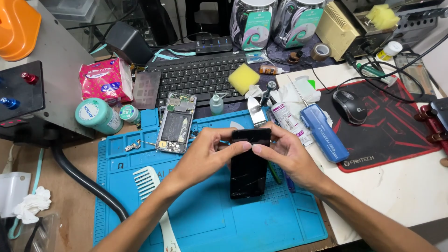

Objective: Assembling internal components of a mobile phone, including connecting the screen assembly and motherboard.

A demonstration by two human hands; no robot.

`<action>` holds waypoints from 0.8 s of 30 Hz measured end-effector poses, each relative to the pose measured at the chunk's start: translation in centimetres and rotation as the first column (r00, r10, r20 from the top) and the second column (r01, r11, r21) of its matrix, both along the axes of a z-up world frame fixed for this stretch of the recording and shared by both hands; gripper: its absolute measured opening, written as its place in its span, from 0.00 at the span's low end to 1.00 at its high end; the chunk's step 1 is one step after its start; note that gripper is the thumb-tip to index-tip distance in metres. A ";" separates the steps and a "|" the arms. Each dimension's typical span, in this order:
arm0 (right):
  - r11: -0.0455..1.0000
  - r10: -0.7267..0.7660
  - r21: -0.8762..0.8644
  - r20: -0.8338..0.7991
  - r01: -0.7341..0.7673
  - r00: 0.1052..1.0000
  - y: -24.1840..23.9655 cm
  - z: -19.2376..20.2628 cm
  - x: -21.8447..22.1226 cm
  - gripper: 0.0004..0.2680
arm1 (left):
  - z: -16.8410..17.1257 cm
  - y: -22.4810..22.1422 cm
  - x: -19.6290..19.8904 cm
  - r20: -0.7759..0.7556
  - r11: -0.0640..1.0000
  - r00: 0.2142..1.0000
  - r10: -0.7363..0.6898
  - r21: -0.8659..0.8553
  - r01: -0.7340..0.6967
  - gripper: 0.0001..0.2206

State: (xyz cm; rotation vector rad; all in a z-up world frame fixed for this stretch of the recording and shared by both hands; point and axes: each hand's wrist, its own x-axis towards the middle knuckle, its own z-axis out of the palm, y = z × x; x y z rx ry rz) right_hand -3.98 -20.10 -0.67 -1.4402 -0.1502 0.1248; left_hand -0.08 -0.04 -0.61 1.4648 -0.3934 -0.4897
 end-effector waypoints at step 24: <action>1.000 0.022 -0.024 0.354 -0.014 0.935 -1.8 -2.5 -0.4 0.03 | 3.9 0.6 -1.2 0.537 0.992 0.837 -0.101 0.115 0.046 0.10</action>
